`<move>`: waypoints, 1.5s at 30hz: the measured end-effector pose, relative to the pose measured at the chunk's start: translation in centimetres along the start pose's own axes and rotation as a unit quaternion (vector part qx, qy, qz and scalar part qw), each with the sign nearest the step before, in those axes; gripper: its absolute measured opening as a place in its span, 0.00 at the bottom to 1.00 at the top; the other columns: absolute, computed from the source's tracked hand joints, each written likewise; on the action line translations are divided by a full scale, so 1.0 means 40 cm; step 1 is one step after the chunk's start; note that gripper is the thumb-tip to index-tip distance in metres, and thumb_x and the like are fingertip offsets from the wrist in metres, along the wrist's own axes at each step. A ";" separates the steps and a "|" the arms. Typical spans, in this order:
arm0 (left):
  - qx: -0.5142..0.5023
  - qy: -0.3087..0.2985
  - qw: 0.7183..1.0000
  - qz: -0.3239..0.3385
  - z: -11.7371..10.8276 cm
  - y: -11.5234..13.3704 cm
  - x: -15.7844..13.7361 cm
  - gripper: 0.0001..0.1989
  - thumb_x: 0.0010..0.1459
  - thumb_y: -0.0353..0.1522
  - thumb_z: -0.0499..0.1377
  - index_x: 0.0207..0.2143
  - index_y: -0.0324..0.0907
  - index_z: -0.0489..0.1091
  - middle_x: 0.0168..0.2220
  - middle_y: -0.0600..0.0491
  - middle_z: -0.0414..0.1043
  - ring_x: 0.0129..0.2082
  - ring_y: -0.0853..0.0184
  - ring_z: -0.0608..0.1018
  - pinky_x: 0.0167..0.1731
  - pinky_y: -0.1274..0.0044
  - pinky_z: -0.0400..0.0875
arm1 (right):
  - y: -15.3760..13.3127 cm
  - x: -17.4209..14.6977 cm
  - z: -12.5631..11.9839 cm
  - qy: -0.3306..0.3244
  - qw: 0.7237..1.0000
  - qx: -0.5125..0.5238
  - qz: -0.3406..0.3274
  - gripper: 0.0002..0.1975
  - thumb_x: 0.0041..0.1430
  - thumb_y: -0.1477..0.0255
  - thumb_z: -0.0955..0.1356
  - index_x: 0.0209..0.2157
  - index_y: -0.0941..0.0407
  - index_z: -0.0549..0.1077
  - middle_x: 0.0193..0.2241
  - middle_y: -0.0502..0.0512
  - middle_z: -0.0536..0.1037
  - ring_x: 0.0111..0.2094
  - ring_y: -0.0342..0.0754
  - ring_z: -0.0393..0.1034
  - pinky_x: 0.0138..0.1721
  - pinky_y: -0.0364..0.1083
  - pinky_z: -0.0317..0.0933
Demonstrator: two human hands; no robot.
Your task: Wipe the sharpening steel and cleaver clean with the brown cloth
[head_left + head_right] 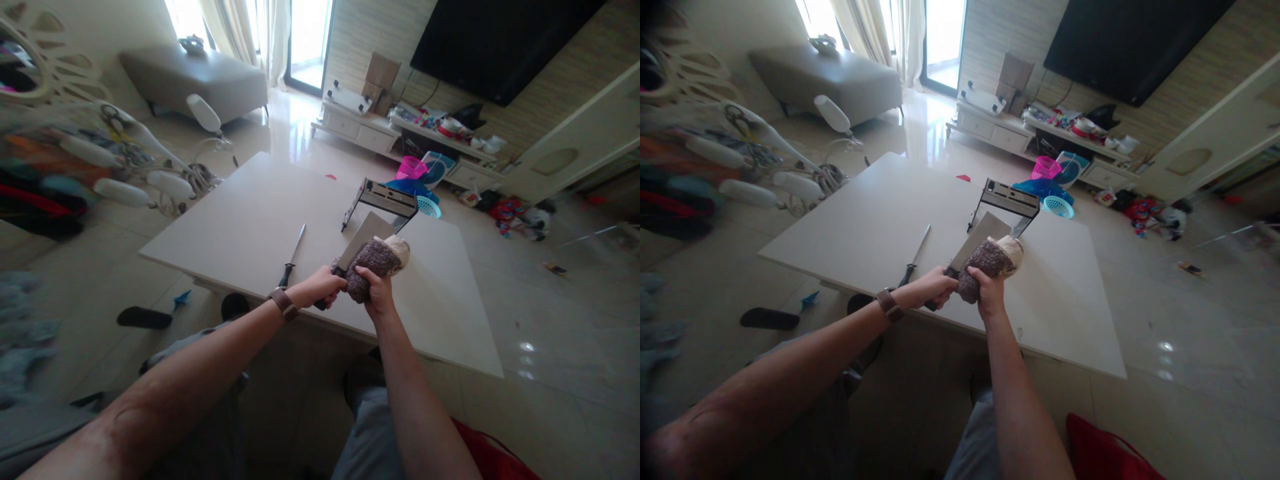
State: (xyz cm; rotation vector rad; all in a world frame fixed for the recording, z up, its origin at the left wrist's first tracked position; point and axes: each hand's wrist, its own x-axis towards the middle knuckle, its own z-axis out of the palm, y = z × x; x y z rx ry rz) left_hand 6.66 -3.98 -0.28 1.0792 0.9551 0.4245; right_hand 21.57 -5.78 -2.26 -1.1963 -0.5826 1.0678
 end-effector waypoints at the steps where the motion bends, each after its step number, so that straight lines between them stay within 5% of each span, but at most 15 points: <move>1: -0.008 -0.001 1.000 0.000 0.003 -0.001 0.000 0.10 0.49 0.26 0.55 0.19 0.43 0.57 0.12 0.61 0.55 0.10 0.74 0.59 0.11 0.79 0.60 | 0.000 0.000 0.001 0.003 1.000 0.005 -0.003 0.22 0.36 0.76 0.78 0.38 0.59 0.77 0.35 0.52 0.82 0.36 0.50 0.77 0.38 0.47 0.74; 14: 0.043 0.024 0.999 0.018 0.009 -0.011 0.013 0.09 0.48 0.24 0.54 0.20 0.44 0.57 0.10 0.60 0.56 0.09 0.72 0.60 0.11 0.78 0.61 | -0.011 -0.007 0.001 -0.016 0.998 0.023 0.057 0.23 0.33 0.79 0.77 0.38 0.58 0.77 0.34 0.54 0.83 0.34 0.51 0.78 0.36 0.49 0.76; 45: 0.092 0.034 0.995 0.005 0.001 -0.018 0.026 0.08 0.49 0.26 0.55 0.21 0.43 0.58 0.10 0.59 0.58 0.09 0.70 0.63 0.10 0.78 0.62 | 0.000 -0.001 -0.006 -0.017 0.998 0.029 0.061 0.22 0.35 0.80 0.77 0.37 0.58 0.76 0.34 0.53 0.83 0.35 0.53 0.79 0.37 0.50 0.76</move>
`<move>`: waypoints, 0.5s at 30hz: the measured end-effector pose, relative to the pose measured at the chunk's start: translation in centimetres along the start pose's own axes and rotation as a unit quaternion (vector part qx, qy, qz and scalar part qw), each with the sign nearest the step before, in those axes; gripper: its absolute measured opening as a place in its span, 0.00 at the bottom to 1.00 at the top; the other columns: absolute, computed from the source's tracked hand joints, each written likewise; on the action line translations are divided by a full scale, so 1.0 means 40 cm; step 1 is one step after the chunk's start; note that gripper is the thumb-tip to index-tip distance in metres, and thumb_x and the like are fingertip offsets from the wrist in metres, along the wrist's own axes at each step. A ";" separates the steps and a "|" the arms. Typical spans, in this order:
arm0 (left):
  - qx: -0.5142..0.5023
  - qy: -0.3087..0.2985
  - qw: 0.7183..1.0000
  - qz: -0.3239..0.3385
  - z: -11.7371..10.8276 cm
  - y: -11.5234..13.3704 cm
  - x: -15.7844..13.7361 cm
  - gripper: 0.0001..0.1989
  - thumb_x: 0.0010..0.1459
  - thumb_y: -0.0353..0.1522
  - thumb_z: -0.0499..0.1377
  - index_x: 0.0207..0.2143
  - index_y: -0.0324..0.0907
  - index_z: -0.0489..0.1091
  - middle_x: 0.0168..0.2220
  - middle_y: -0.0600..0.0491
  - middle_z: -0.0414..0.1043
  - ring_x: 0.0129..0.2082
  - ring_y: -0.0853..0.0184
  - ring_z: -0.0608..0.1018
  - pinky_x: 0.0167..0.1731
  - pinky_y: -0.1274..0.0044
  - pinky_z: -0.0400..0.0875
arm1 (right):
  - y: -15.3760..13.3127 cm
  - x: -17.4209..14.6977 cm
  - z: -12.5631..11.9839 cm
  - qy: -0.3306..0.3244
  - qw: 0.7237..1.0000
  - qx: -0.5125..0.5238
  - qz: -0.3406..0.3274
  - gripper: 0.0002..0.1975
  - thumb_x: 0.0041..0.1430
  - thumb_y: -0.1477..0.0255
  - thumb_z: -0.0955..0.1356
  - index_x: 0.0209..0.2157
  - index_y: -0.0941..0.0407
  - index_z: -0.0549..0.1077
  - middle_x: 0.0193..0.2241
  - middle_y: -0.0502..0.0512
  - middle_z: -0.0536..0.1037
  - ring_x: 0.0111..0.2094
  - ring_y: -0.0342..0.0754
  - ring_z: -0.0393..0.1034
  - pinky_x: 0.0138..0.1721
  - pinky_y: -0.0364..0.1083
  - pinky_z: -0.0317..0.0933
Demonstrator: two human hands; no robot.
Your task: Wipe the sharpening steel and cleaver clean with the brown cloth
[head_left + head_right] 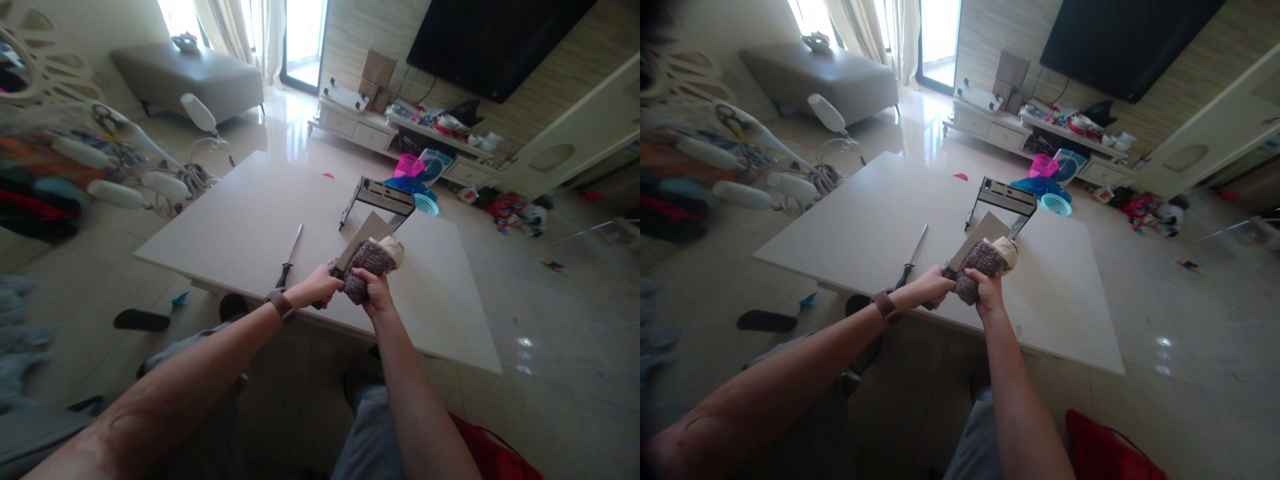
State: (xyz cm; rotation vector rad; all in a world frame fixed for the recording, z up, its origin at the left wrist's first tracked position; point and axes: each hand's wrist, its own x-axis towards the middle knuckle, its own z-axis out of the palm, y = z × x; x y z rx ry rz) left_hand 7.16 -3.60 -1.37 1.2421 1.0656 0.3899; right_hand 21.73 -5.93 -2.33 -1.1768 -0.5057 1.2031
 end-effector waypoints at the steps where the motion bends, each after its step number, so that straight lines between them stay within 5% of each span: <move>1: 0.001 -0.002 1.000 0.000 0.000 -0.002 0.001 0.08 0.49 0.26 0.55 0.22 0.43 0.58 0.10 0.59 0.58 0.09 0.70 0.63 0.10 0.78 0.62 | 0.000 0.000 -0.001 -0.001 1.000 -0.002 -0.001 0.22 0.35 0.80 0.77 0.37 0.58 0.76 0.34 0.53 0.83 0.35 0.53 0.79 0.36 0.50 0.76; 15: 0.002 -0.006 1.000 0.002 0.003 -0.019 0.014 0.07 0.49 0.27 0.55 0.21 0.43 0.59 0.10 0.58 0.58 0.09 0.69 0.63 0.11 0.77 0.63 | 0.004 0.000 -0.002 0.008 1.000 0.001 0.004 0.23 0.34 0.79 0.77 0.38 0.59 0.75 0.35 0.54 0.83 0.33 0.51 0.79 0.34 0.49 0.76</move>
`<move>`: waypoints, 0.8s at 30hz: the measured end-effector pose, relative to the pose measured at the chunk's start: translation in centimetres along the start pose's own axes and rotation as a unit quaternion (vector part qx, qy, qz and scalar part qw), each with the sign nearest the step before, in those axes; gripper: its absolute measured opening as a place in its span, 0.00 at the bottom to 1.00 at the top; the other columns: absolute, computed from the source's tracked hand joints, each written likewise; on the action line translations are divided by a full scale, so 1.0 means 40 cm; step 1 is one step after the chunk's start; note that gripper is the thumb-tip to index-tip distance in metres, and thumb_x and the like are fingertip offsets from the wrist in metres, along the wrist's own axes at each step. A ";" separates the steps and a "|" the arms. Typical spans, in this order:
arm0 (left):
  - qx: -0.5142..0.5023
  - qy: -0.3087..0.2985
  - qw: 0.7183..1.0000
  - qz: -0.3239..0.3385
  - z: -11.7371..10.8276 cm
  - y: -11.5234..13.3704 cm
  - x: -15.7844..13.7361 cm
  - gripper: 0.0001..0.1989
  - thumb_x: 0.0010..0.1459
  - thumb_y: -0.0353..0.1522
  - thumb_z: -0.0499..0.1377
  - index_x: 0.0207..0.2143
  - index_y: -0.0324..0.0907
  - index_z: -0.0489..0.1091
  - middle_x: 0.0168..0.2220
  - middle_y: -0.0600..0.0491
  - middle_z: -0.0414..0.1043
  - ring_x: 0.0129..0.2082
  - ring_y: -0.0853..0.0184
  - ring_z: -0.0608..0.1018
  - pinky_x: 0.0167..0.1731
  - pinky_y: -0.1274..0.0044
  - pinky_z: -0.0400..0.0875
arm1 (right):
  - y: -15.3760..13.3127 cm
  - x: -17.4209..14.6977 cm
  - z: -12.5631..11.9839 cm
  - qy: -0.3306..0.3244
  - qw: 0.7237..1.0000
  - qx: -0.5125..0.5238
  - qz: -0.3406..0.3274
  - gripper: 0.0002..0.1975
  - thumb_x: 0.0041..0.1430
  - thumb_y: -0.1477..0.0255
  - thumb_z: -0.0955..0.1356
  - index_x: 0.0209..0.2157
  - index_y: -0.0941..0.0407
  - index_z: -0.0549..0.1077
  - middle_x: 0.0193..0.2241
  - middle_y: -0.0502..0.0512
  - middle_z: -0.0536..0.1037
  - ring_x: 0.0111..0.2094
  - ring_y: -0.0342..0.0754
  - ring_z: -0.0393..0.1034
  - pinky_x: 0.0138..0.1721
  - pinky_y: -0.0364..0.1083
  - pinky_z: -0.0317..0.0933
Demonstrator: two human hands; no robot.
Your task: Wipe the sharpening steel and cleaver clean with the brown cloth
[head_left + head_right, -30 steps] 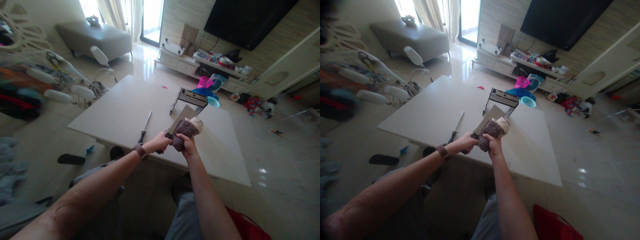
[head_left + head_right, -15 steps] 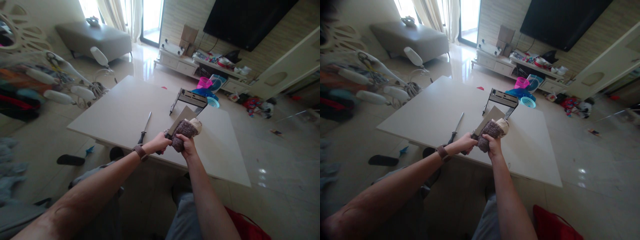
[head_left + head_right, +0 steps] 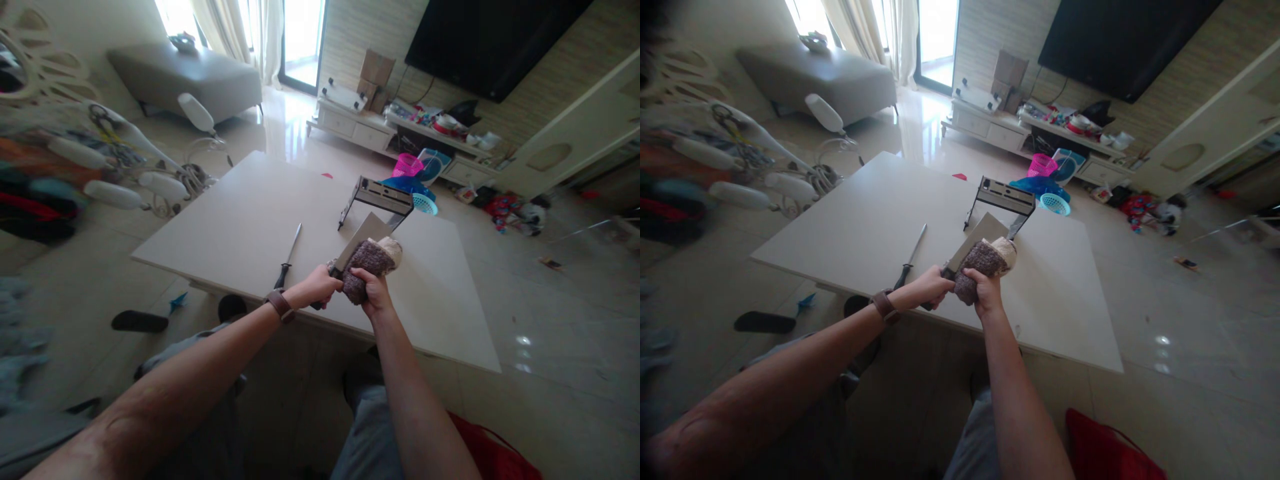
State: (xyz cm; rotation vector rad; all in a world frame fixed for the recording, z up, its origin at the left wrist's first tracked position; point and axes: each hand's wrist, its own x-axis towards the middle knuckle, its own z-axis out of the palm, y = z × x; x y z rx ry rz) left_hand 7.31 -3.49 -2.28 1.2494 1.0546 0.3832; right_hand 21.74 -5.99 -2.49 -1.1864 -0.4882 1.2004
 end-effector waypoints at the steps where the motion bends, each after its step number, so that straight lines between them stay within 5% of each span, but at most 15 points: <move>1: 0.002 -0.001 1.000 -0.001 0.000 0.000 0.000 0.07 0.49 0.27 0.55 0.21 0.43 0.59 0.10 0.59 0.58 0.09 0.70 0.63 0.11 0.77 0.63 | 0.001 0.001 -0.001 -0.001 1.000 -0.001 -0.001 0.23 0.35 0.79 0.77 0.38 0.59 0.75 0.35 0.54 0.84 0.33 0.52 0.79 0.34 0.49 0.76; 24: 0.003 -0.016 1.000 0.006 -0.036 0.051 -0.035 0.10 0.47 0.26 0.56 0.17 0.43 0.59 0.08 0.58 0.57 0.08 0.71 0.61 0.10 0.77 0.59 | -0.043 -0.008 -0.003 -0.042 0.998 -0.050 -0.016 0.21 0.34 0.79 0.76 0.36 0.58 0.78 0.34 0.54 0.83 0.32 0.52 0.78 0.35 0.52 0.75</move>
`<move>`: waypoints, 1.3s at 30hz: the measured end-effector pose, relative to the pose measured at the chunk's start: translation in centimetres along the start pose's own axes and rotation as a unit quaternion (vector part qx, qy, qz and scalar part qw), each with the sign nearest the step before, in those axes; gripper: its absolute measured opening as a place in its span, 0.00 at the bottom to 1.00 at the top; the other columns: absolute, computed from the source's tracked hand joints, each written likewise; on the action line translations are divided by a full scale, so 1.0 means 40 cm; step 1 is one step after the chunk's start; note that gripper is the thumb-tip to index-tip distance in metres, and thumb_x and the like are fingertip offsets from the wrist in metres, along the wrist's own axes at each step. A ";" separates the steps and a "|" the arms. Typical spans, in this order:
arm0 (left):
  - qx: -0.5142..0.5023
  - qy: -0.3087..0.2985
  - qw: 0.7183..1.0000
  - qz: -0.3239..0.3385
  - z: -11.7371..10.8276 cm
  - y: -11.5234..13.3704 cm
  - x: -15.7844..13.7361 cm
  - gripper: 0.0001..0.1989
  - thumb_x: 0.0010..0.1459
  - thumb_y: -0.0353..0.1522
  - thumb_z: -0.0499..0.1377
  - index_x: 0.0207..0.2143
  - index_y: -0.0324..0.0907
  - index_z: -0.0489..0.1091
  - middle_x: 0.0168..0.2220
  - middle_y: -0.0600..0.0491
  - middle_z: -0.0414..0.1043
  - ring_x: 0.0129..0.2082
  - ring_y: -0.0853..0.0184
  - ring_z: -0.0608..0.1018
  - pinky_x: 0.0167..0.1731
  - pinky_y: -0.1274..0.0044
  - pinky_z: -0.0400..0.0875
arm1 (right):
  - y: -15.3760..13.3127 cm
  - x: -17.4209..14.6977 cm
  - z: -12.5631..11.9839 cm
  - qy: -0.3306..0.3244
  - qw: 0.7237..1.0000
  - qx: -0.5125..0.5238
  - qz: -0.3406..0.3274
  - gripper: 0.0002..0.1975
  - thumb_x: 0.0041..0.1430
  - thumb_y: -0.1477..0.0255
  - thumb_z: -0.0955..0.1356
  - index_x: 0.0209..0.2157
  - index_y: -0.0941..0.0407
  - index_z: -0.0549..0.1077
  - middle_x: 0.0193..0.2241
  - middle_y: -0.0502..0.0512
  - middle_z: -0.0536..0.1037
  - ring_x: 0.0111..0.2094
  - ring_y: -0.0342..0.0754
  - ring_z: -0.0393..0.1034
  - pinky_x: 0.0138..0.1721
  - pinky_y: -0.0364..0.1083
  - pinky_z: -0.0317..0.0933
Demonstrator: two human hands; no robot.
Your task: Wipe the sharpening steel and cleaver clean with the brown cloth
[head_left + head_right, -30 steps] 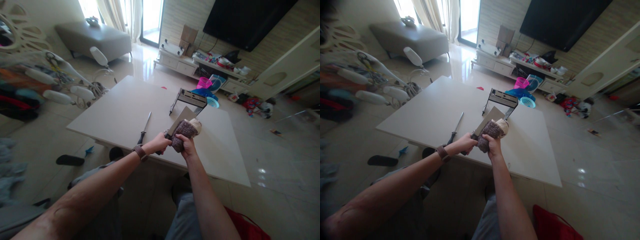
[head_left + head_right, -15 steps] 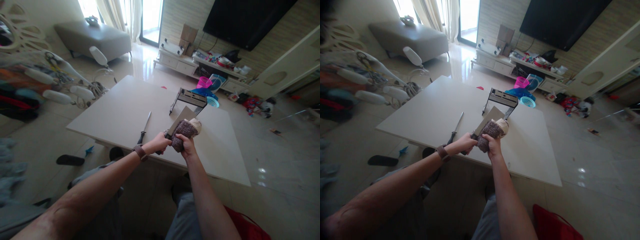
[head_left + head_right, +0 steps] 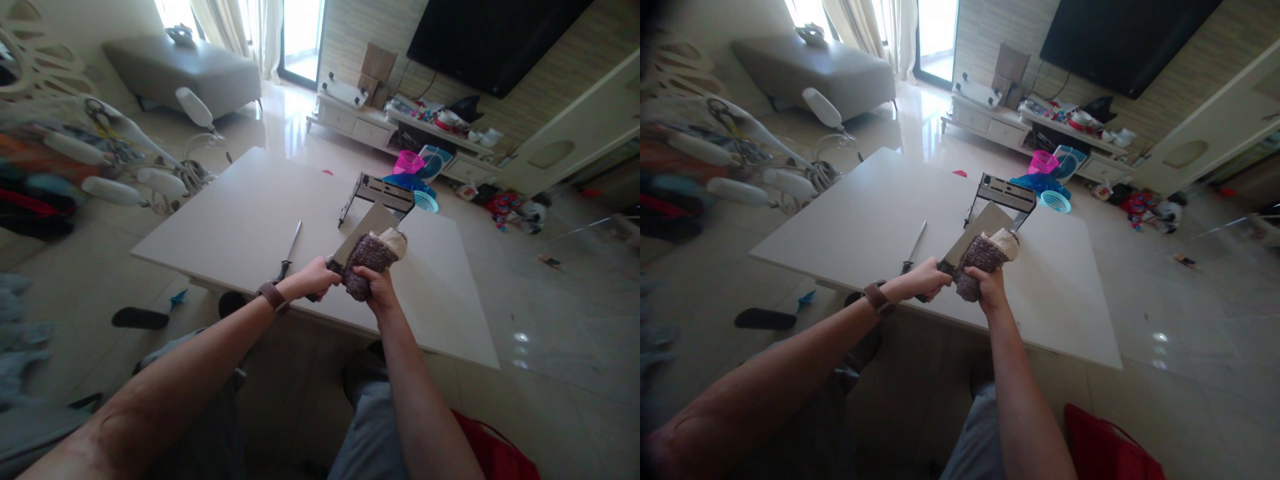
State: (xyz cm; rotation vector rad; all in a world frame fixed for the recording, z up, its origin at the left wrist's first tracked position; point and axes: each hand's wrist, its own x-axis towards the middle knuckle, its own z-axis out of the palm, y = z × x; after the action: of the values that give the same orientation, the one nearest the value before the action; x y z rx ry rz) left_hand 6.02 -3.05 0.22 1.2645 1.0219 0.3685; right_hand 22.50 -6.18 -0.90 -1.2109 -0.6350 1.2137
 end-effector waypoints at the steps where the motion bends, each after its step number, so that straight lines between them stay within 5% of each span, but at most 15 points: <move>1: 0.002 -0.003 1.000 0.000 -0.011 0.004 -0.003 0.09 0.47 0.26 0.56 0.18 0.43 0.59 0.08 0.58 0.57 0.08 0.71 0.61 0.09 0.78 0.59 | -0.006 -0.001 -0.003 -0.010 1.000 -0.003 -0.004 0.22 0.34 0.79 0.76 0.37 0.58 0.78 0.34 0.54 0.83 0.32 0.52 0.78 0.35 0.52 0.76; 7: 0.028 -0.004 1.000 0.002 -0.053 0.012 -0.016 0.08 0.47 0.26 0.57 0.18 0.42 0.60 0.09 0.59 0.57 0.08 0.72 0.61 0.09 0.80 0.59 | -0.034 -0.001 -0.027 -0.046 0.998 -0.038 -0.036 0.25 0.33 0.80 0.77 0.39 0.58 0.78 0.36 0.53 0.84 0.36 0.52 0.78 0.39 0.51 0.76; 18: -0.004 0.049 0.999 0.021 0.059 -0.039 0.007 0.09 0.48 0.26 0.57 0.20 0.42 0.60 0.10 0.59 0.59 0.09 0.69 0.65 0.10 0.77 0.62 | 0.001 0.008 0.007 0.004 0.996 0.066 -0.057 0.22 0.38 0.78 0.77 0.39 0.57 0.77 0.37 0.53 0.83 0.39 0.51 0.78 0.41 0.50 0.75; 39: -0.030 0.023 0.999 0.017 0.032 -0.023 -0.003 0.12 0.47 0.24 0.54 0.15 0.43 0.58 0.07 0.58 0.56 0.07 0.71 0.61 0.09 0.78 0.61 | 0.003 0.006 -0.003 -0.013 0.996 -0.067 -0.056 0.29 0.35 0.76 0.78 0.44 0.56 0.76 0.41 0.54 0.83 0.41 0.53 0.78 0.46 0.53 0.73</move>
State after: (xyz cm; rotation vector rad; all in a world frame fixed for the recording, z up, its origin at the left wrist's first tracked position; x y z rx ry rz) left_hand 6.72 -4.21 -0.61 1.2254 1.0218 0.4522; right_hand 22.64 -6.03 -1.09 -1.2544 -0.8031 1.1076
